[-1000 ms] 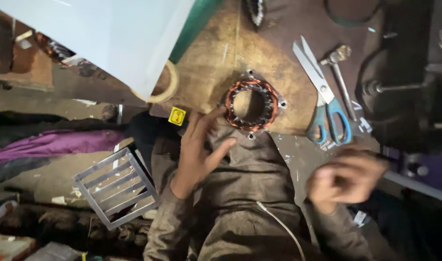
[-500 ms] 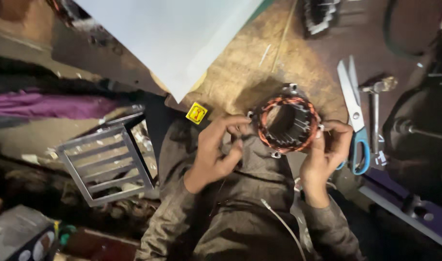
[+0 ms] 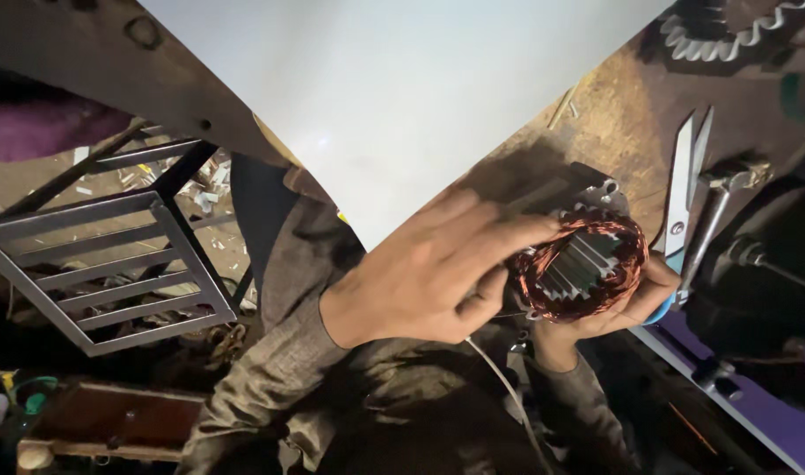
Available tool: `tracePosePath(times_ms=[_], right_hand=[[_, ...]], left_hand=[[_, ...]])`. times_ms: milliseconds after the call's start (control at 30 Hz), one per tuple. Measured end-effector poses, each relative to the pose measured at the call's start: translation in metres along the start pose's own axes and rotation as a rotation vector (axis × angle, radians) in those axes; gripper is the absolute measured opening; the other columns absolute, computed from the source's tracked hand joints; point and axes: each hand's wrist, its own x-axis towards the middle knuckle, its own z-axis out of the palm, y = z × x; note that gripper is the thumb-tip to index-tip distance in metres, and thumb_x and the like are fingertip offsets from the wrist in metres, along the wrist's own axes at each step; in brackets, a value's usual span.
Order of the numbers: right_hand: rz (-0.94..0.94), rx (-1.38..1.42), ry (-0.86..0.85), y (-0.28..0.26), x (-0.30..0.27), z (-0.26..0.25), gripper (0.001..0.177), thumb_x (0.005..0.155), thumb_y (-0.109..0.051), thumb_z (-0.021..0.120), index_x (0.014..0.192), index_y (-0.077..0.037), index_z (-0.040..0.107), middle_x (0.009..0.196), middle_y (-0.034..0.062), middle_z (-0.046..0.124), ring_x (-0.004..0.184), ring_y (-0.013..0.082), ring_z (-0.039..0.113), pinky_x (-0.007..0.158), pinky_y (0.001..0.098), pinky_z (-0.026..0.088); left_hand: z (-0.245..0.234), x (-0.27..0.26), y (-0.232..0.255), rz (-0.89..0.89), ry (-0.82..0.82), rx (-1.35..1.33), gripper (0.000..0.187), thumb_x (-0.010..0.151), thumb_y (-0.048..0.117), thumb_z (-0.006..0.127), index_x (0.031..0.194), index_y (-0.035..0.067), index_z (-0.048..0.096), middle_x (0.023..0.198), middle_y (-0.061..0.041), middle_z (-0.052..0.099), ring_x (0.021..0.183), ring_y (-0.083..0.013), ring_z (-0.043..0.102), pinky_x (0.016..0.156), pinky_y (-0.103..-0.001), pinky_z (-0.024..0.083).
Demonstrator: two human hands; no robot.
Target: The person works on a copper-wound stator, using a lighter to heat and seal wire ends, then trims excess wire with scissors. They insert small white insulating pieces into the stator slots and wrap the assembly with green and white tape. The work is performed at a cluttered bench with tools and other stators nearby.
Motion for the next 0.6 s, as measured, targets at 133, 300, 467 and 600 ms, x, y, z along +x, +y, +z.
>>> tracePosePath(times_ms=[133, 300, 467, 600], right_hand=[[0.030, -0.143, -0.003, -0.002, -0.001, -0.004, 0.057, 0.103, -0.057, 0.052, 0.116, -0.001, 0.050, 0.109, 0.0103, 0.058, 0.100, 0.0191, 0.061, 0.093, 0.0348, 0.053], [-0.025, -0.164, -0.022, -0.004, -0.005, -0.002, 0.057, 0.102, -0.058, 0.049, 0.116, -0.003, 0.047, 0.112, 0.0045, 0.048, 0.099, 0.0154, 0.055, 0.090, 0.0321, 0.050], [0.023, -0.140, 0.024, -0.009, -0.004, 0.002, 0.041, 0.108, -0.040, 0.053, 0.114, 0.000, 0.048, 0.107, 0.0063, 0.047, 0.101, 0.0164, 0.048, 0.096, 0.0322, 0.042], [0.012, -0.023, 0.014, -0.007, -0.004, 0.004, 0.035, 0.111, -0.033, 0.054, 0.116, 0.001, 0.047, 0.111, 0.0059, 0.046, 0.102, 0.0155, 0.047, 0.096, 0.0315, 0.041]], left_hand=[[-0.002, 0.007, 0.005, 0.069, -0.001, 0.089, 0.060, 0.094, 0.001, 0.063, 0.152, 0.007, 0.046, 0.098, -0.010, 0.067, 0.079, -0.0177, 0.060, 0.081, -0.035, 0.054], [0.003, 0.012, 0.000, 0.057, 0.063, -0.036, 0.055, 0.098, 0.004, 0.068, 0.148, 0.008, 0.045, 0.092, -0.003, 0.063, 0.079, -0.0139, 0.062, 0.081, -0.031, 0.053], [-0.004, 0.003, 0.014, 0.004, 0.105, 0.094, 0.059, 0.091, 0.010, 0.076, 0.144, 0.012, 0.049, 0.098, -0.002, 0.064, 0.082, -0.0142, 0.062, 0.076, -0.030, 0.047], [-0.001, 0.003, 0.030, -0.030, 0.142, 0.194, 0.059, 0.088, 0.009, 0.077, 0.141, 0.010, 0.051, 0.095, -0.002, 0.063, 0.081, -0.0155, 0.060, 0.074, -0.034, 0.043]])
